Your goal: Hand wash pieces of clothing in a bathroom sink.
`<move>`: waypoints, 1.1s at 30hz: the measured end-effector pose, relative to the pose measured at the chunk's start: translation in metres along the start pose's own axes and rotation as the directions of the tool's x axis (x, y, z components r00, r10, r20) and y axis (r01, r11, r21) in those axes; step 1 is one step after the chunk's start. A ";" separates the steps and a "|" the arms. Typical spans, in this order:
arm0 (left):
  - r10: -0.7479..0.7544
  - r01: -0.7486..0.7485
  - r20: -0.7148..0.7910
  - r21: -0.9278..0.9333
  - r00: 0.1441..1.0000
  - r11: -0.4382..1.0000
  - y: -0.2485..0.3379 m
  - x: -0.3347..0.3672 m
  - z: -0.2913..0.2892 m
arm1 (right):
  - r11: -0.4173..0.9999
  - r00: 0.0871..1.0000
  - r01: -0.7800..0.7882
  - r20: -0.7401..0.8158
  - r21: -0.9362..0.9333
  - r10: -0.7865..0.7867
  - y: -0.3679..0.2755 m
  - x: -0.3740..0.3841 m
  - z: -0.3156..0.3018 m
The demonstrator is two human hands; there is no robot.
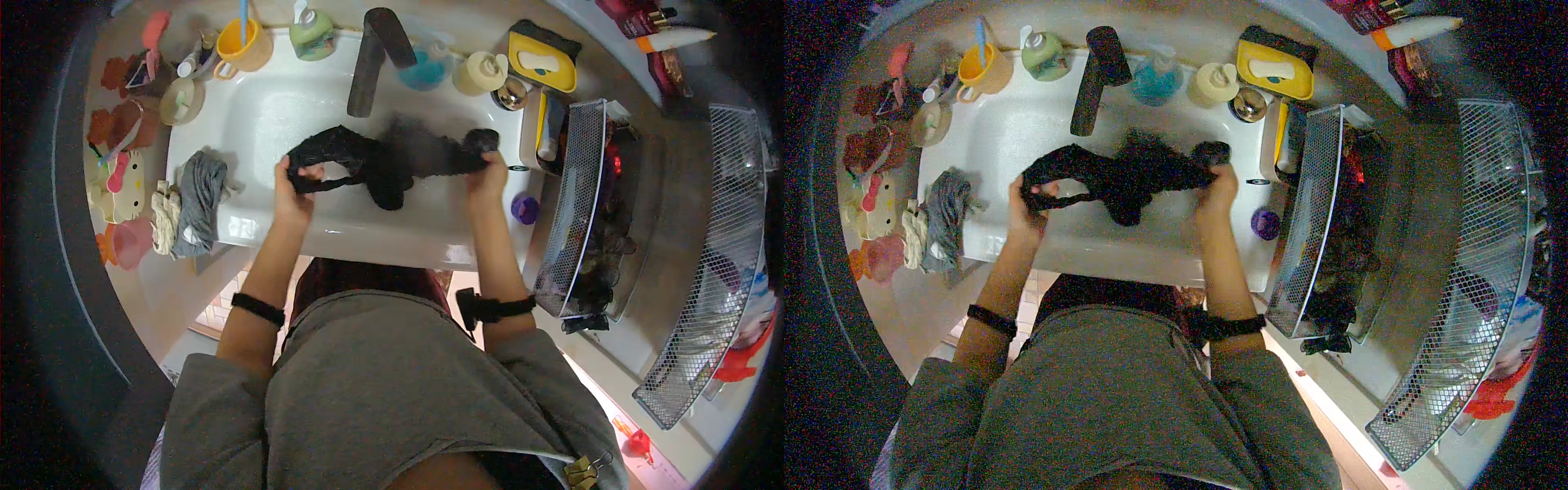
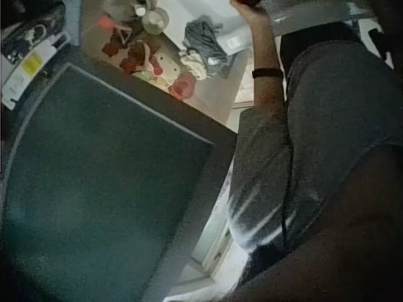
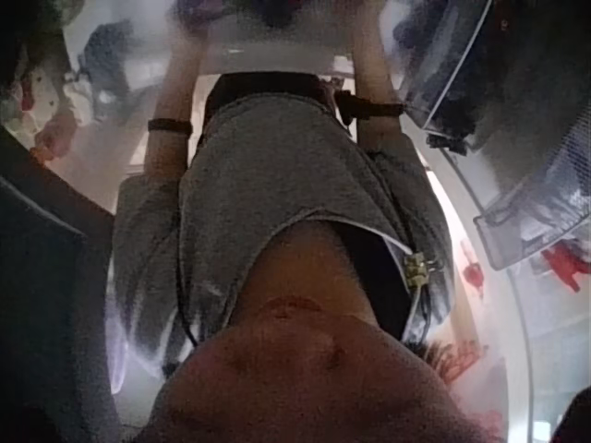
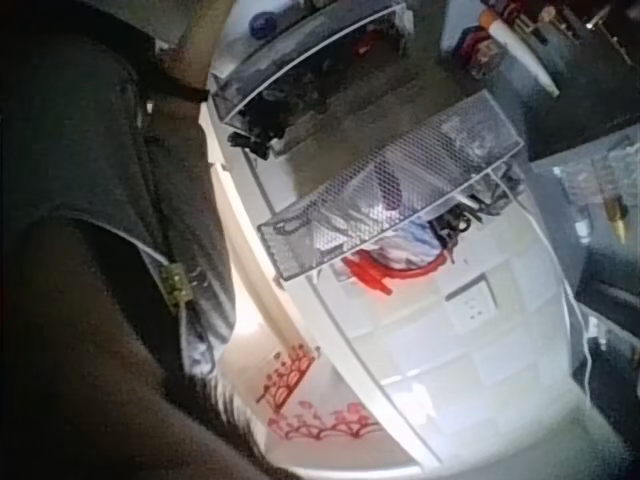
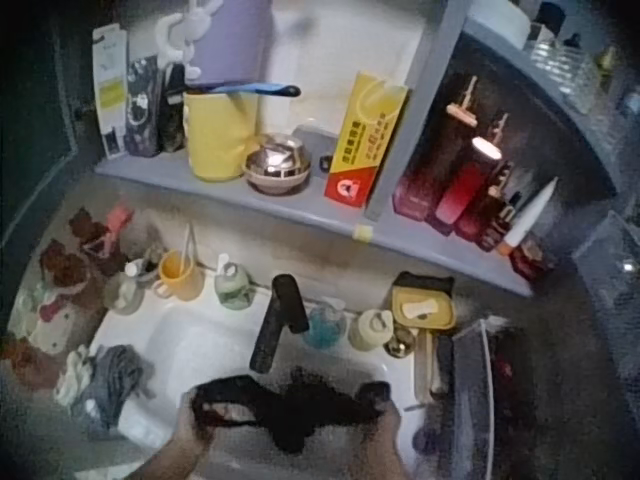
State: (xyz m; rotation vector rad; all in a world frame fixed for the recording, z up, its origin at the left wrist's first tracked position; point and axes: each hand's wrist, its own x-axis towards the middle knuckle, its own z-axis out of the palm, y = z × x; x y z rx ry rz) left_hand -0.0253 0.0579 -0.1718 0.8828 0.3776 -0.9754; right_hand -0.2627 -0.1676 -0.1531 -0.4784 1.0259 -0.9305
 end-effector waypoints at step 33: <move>0.176 -0.707 0.757 0.651 0.629 -0.275 0.011 -0.041 0.041 | 0.205 0.648 0.716 0.745 -0.667 0.160 0.019 -0.081 0.087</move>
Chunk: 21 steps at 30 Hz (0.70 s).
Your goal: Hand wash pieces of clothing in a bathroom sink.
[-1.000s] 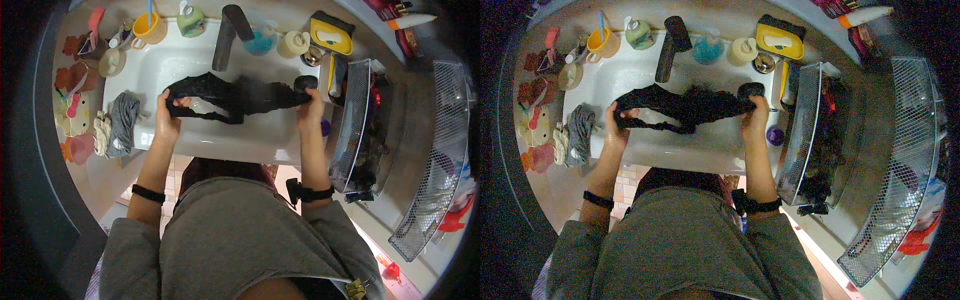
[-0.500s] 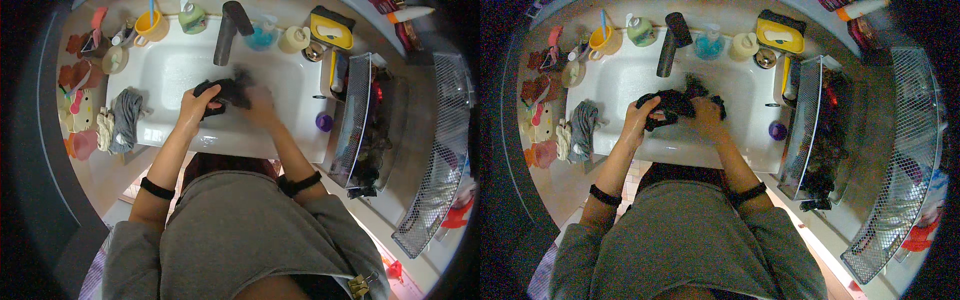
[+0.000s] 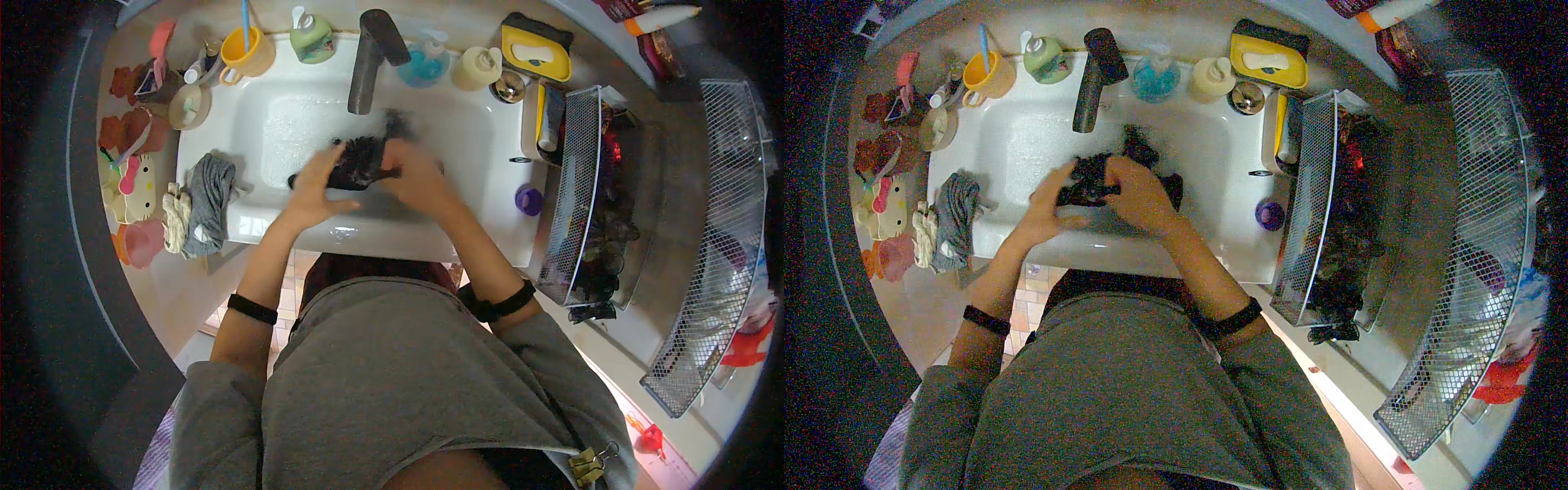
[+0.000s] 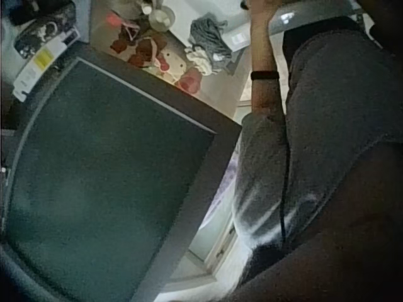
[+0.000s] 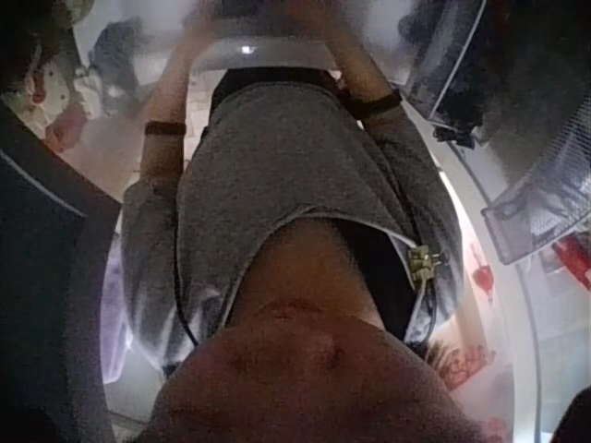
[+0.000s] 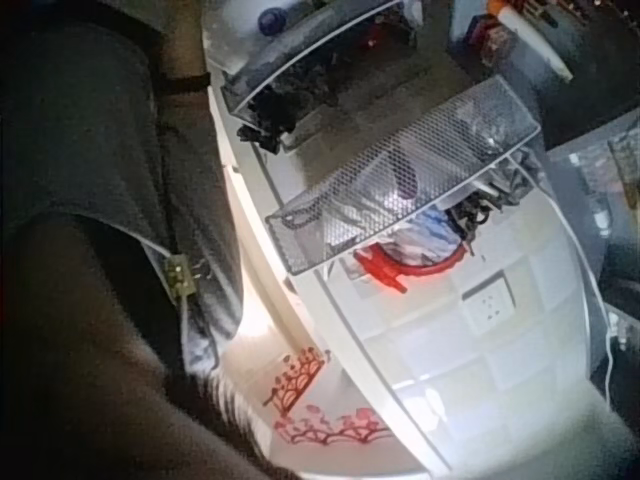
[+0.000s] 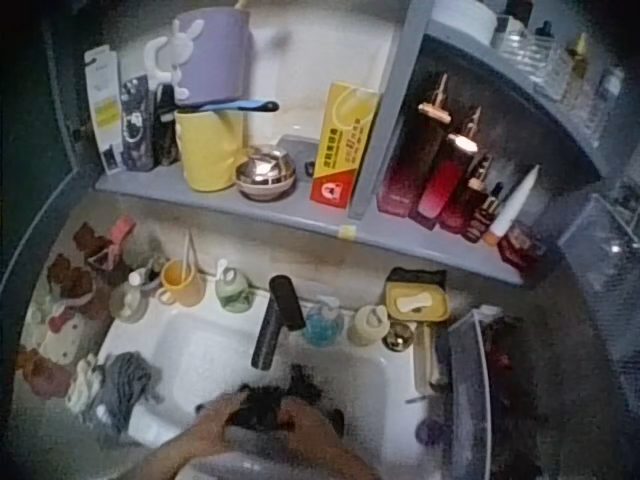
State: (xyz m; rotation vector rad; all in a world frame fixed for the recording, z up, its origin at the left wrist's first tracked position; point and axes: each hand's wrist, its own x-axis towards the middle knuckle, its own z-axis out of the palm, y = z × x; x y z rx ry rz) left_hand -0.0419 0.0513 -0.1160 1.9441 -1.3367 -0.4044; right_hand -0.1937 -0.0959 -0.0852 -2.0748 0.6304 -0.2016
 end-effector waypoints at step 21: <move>0.399 -0.414 0.129 0.120 0.908 0.903 0.110 0.051 -0.101 | 0.986 0.933 -0.084 -0.337 0.146 0.129 0.084 -0.029 0.055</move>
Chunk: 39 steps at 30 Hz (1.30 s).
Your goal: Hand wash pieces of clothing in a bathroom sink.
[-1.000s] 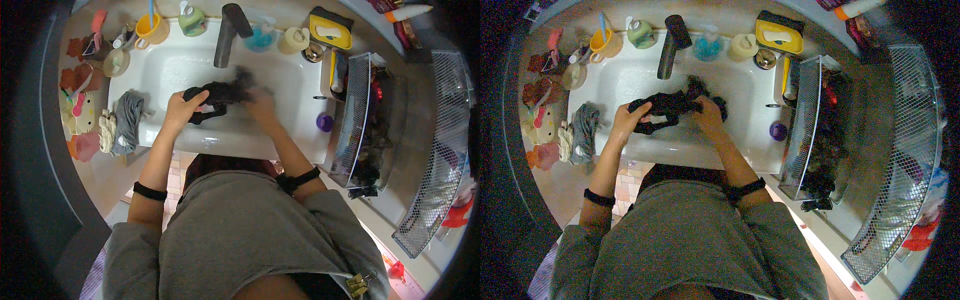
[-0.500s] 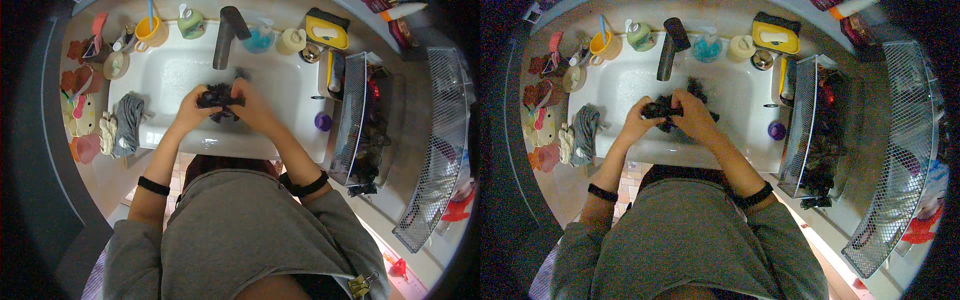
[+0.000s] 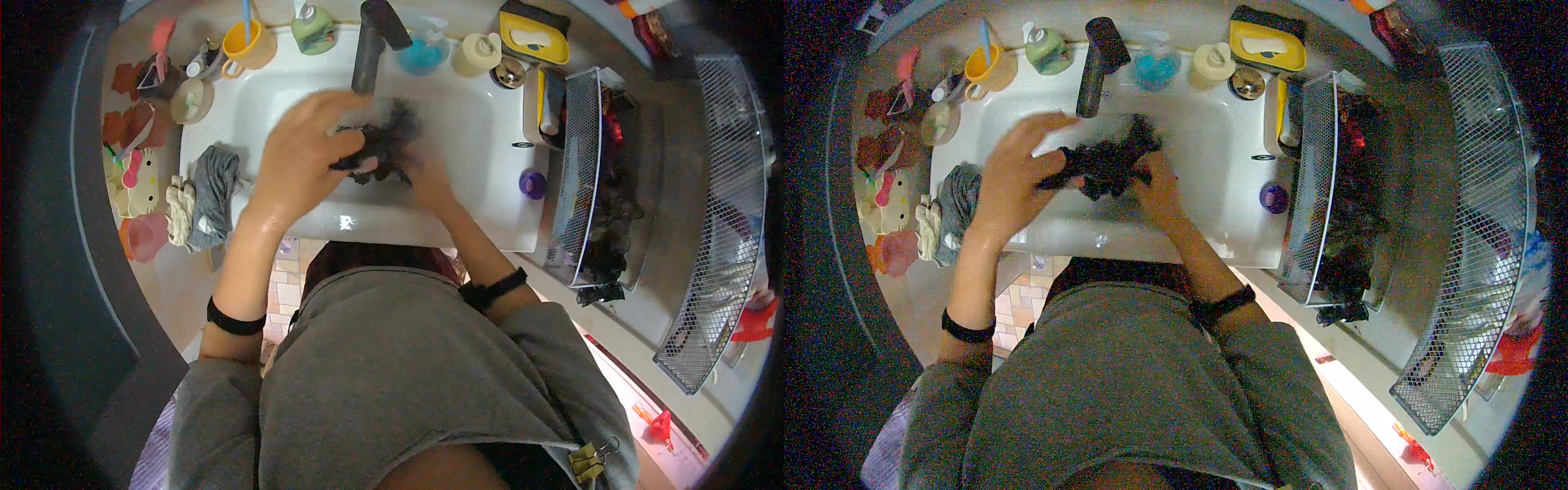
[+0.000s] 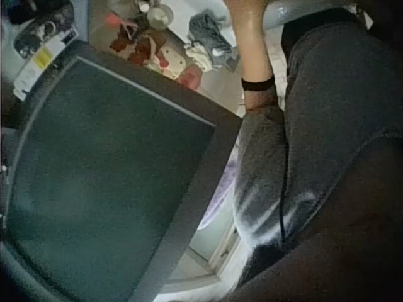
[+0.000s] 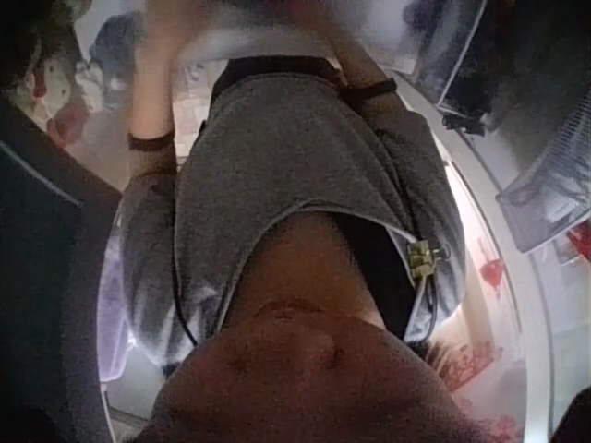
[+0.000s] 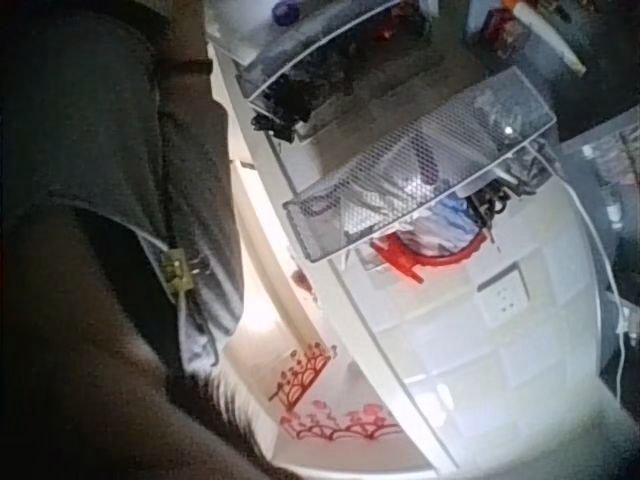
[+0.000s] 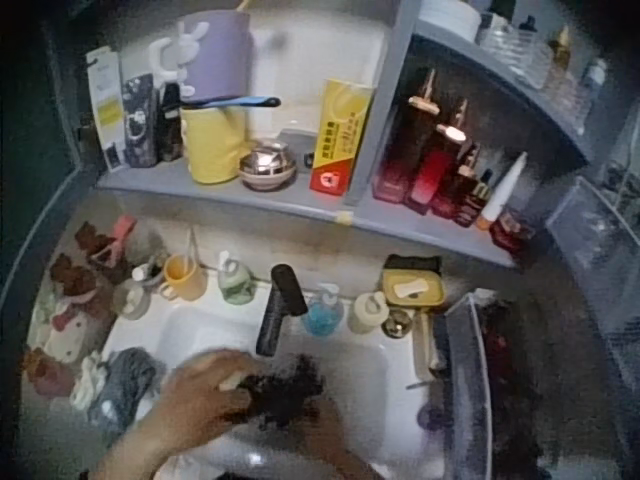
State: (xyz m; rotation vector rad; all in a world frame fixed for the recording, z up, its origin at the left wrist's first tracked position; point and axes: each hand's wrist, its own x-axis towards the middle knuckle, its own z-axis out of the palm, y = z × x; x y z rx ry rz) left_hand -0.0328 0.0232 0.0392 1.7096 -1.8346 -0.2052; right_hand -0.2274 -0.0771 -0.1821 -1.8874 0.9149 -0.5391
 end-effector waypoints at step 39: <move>-0.780 0.381 -0.363 -0.718 0.509 0.583 -0.080 -0.076 0.030 | 0.618 0.993 -0.091 -0.114 -0.781 0.002 0.010 0.015 -0.093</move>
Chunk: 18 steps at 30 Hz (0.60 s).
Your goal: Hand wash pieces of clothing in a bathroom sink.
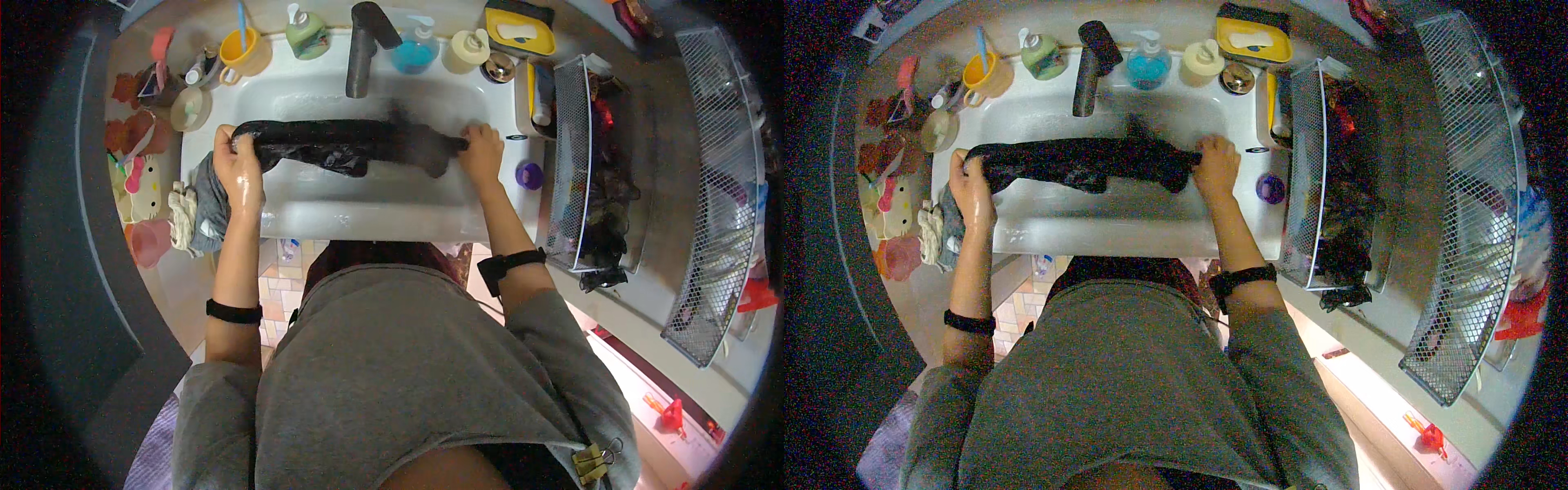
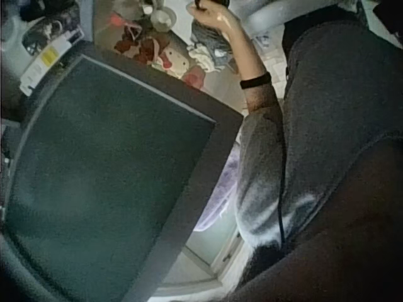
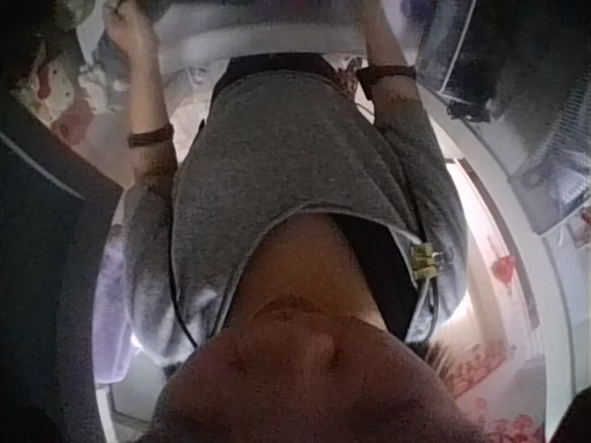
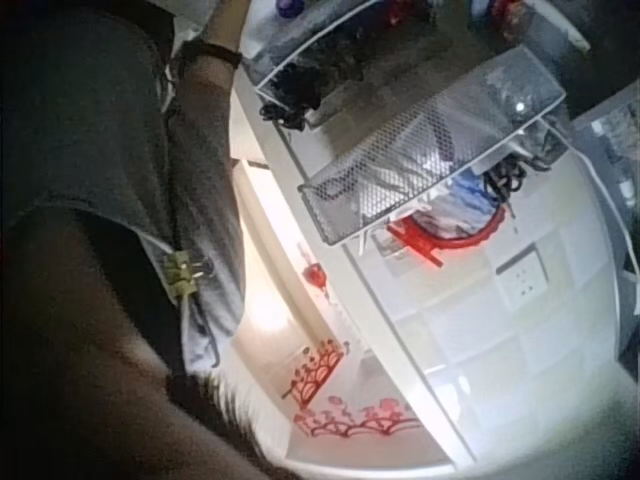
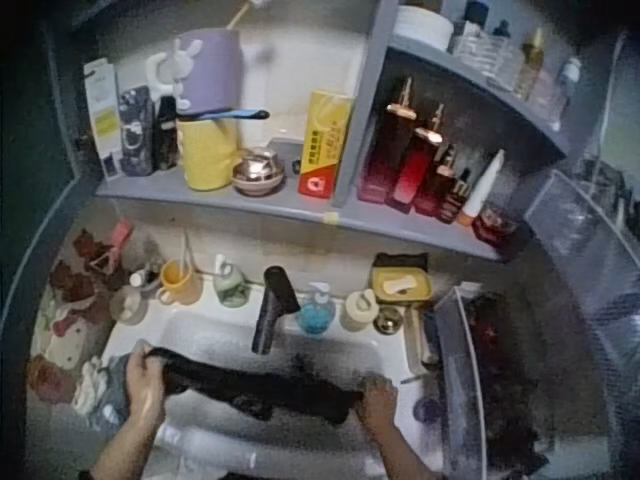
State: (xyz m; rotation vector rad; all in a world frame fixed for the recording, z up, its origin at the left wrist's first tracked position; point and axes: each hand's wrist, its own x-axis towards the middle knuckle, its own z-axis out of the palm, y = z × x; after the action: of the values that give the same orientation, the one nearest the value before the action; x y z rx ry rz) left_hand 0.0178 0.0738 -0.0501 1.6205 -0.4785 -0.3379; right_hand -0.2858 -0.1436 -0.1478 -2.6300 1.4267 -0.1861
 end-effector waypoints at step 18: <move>-0.545 0.364 0.741 0.420 0.392 0.832 -0.037 0.016 -0.037 | 0.845 0.468 -0.245 0.821 0.476 -0.327 0.013 -0.004 -0.027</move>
State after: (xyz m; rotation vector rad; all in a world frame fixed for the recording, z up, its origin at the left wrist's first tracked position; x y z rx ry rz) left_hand 0.0535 0.1009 -0.0821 1.6734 -0.7965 -1.6299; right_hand -0.3033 -0.1492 -0.1239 -1.7399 0.7316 0.6334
